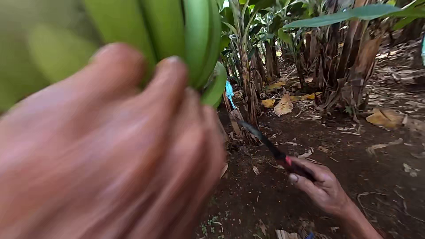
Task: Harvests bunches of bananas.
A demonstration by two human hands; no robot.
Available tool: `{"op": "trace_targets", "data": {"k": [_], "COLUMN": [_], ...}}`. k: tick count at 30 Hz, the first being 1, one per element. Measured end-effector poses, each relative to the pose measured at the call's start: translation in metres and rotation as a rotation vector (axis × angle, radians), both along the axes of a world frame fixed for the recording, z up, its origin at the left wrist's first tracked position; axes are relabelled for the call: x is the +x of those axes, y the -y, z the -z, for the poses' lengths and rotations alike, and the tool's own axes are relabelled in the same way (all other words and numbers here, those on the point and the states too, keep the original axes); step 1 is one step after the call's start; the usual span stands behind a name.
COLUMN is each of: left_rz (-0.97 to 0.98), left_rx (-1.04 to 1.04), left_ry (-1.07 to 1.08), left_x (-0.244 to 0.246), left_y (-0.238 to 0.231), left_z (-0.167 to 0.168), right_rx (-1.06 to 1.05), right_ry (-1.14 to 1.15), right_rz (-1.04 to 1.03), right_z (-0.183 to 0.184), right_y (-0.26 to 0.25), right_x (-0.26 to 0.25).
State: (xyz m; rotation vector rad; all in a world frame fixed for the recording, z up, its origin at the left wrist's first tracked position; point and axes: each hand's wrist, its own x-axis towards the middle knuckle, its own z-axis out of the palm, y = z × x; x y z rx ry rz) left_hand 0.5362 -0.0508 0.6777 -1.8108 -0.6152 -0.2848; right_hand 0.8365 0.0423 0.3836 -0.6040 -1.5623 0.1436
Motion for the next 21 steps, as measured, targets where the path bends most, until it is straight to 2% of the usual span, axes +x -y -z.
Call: {"op": "trace_targets", "data": {"k": [3, 6, 11, 17, 21], "left_rz": [-0.037, -0.167, -0.218, -0.226, -0.195], "left_rx": [-0.052, -0.101, -0.115, -0.125, -0.199], "left_ry": [0.043, 0.038, 0.049, 0.084, 0.141], "left_x": [-0.048, -0.089, -0.144, -0.158, -0.158], "left_y": [0.028, 0.056, 0.086, 0.103, 0.105], "left_z": [0.006, 0.010, 0.021, 0.032, 0.038], "right_rx": [0.107, 0.182, 0.262, 0.280, 0.259], "right_ry": [0.127, 0.207, 0.319, 0.441, 0.586], "right_rz": [-0.115, -0.230, -0.318, -0.247, -0.052], "right_z": [-0.030, -0.055, -0.082, -0.090, -0.120], "right_y": [-0.007, -0.014, -0.009, -0.007, 0.024], "right_x": [-0.024, -0.049, -0.086, -0.102, -0.088]}}
